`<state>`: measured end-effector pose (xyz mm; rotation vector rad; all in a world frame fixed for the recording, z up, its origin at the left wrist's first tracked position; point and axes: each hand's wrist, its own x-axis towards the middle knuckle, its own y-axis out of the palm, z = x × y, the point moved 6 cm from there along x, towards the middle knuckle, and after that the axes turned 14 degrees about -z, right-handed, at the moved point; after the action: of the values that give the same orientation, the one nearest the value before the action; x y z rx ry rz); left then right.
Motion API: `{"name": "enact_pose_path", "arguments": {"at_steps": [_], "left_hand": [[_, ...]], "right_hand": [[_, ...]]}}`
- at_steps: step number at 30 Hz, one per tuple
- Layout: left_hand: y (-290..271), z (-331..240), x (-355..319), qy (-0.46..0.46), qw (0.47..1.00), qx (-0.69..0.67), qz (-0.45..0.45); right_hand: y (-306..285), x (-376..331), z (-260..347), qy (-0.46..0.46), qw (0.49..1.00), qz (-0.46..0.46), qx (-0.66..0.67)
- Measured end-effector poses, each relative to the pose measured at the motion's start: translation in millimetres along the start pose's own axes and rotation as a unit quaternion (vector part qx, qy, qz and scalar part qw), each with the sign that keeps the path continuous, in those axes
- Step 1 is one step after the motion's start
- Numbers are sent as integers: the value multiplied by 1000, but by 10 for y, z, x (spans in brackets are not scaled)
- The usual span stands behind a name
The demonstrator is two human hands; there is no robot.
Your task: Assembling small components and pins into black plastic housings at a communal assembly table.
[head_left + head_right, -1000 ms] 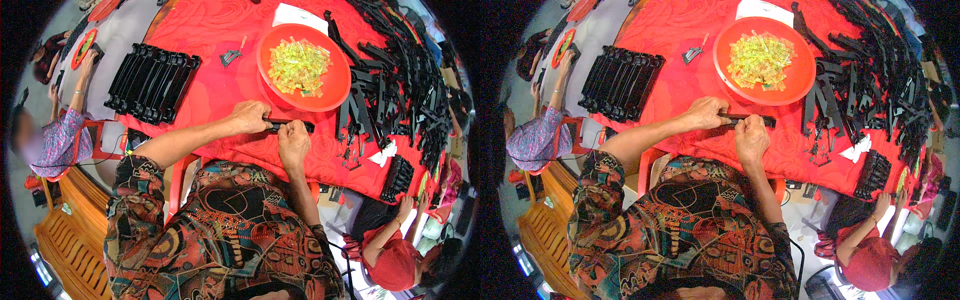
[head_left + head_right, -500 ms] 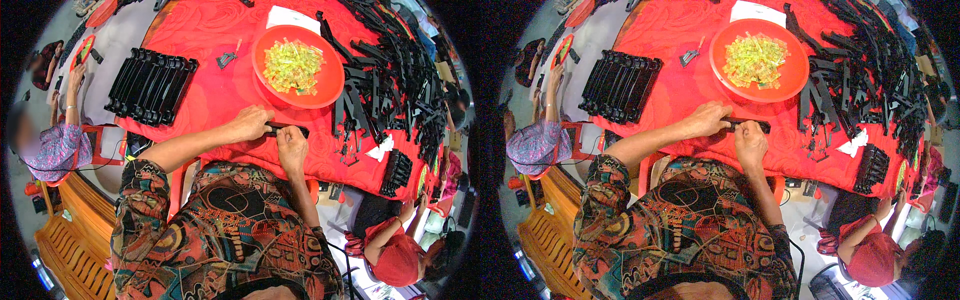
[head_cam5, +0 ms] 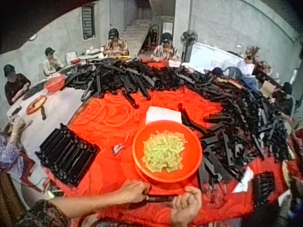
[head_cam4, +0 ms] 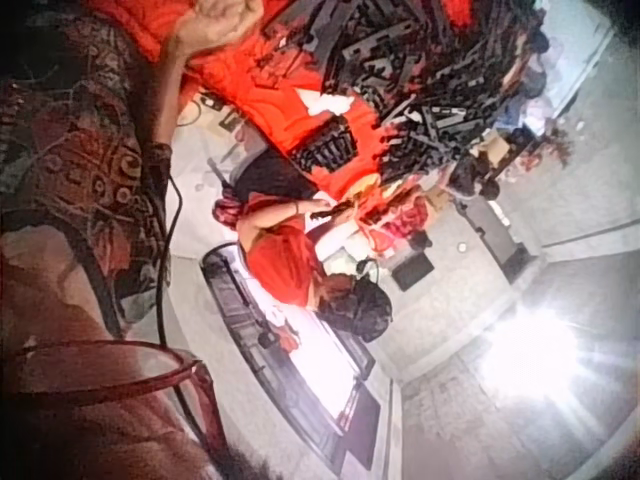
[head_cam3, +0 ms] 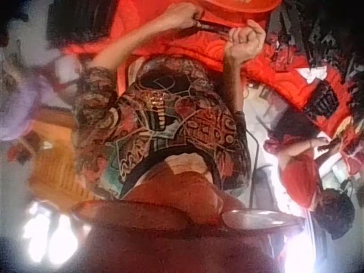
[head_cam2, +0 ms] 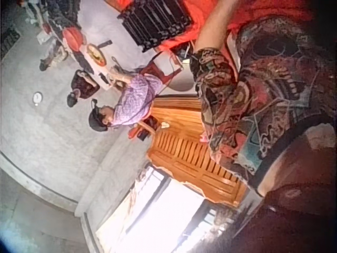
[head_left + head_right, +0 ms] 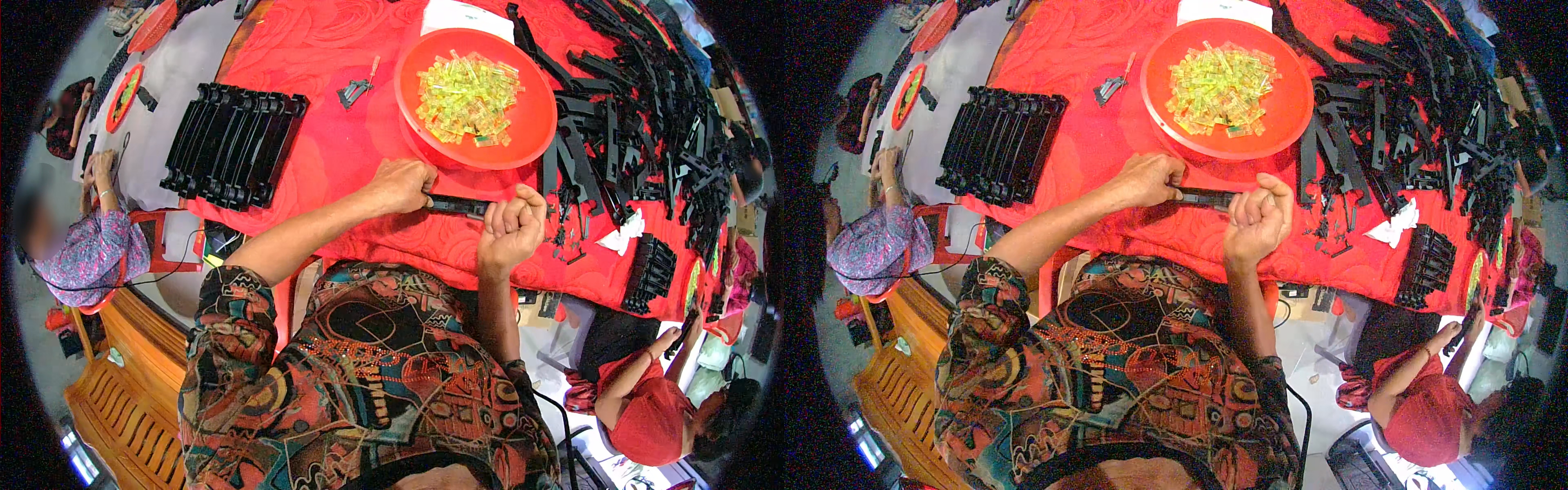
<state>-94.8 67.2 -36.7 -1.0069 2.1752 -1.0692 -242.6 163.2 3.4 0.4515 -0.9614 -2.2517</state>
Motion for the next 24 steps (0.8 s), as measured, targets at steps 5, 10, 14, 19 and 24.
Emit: {"name": "enact_pose_path", "arguments": {"at_steps": [5, 10, 14, 19, 24], "left_hand": [[30, 28, 26, -23, 1000, -13, 7], [16, 12, 13, -39, 999, -18, 8], [8, 21, 14, -34, 999, -22, -1], [-18, -2, 4, -34, 999, -35, -2], [-16, -11, 31, -32, 999, -12, 0]], "right_hand": [[32, 21, -276, 13, 1000, 17, -5], [-26, 33, -415, 39, 998, -5, -41], [-72, 56, -447, 54, 997, -25, -39], [-78, 74, -429, 72, 997, -40, -14], [-89, 58, -452, 65, 997, -30, -31]]}}
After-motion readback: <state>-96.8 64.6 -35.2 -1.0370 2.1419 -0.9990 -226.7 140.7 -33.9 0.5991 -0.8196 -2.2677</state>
